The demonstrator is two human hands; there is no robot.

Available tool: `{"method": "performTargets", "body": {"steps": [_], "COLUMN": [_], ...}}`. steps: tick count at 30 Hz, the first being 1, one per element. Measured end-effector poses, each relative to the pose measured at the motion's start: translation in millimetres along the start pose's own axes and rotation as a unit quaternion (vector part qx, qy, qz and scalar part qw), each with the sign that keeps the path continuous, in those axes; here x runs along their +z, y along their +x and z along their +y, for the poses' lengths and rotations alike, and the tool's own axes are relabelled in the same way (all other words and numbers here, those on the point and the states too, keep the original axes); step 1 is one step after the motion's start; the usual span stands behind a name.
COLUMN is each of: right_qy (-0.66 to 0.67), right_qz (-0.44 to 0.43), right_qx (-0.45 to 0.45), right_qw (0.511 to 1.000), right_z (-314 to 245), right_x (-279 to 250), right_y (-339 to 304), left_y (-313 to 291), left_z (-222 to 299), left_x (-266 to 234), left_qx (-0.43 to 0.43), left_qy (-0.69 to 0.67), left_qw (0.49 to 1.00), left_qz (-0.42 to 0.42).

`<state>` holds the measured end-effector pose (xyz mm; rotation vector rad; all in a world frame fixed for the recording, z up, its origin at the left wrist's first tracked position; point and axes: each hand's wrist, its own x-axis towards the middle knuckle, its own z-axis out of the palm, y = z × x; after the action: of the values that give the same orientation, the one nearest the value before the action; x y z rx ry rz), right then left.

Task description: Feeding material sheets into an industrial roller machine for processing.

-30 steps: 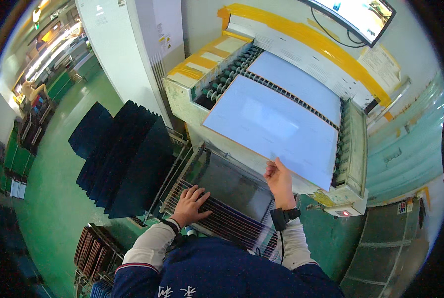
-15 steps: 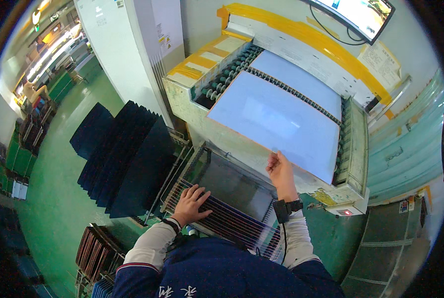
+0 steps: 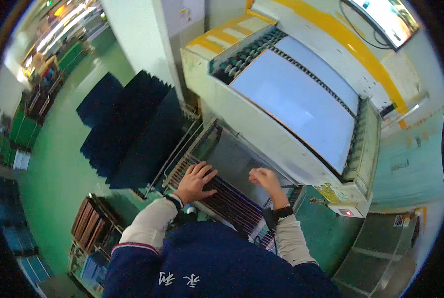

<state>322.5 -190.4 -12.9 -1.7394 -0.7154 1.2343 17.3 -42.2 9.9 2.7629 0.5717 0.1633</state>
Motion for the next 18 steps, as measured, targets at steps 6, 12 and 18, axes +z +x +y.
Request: {"method": "performTargets", "body": {"steps": [6, 12, 18], "right_qy": [-0.224, -0.221, -0.254], "right_qz": [-0.057, 0.011, 0.027], "right_qx": [0.019, -0.021, -0.002], "right_qw": [0.973, 0.975, 0.967], "right_z": [29.7, 45.2, 25.5], "right_x": [45.5, 55.3, 60.0], "right_y": [-37.5, -42.5, -43.1], "left_y": [-5.3, -3.6, -6.6], "left_z": [-5.8, -8.0, -9.8], "left_x": [2.8, 5.0, 3.4], "left_qx": [-0.001, 0.008, 0.010], "left_qy": [-0.016, -0.026, -0.032], "left_qw": [0.999, 0.999, 0.999], "left_qz": [0.033, 0.026, 0.040]}}
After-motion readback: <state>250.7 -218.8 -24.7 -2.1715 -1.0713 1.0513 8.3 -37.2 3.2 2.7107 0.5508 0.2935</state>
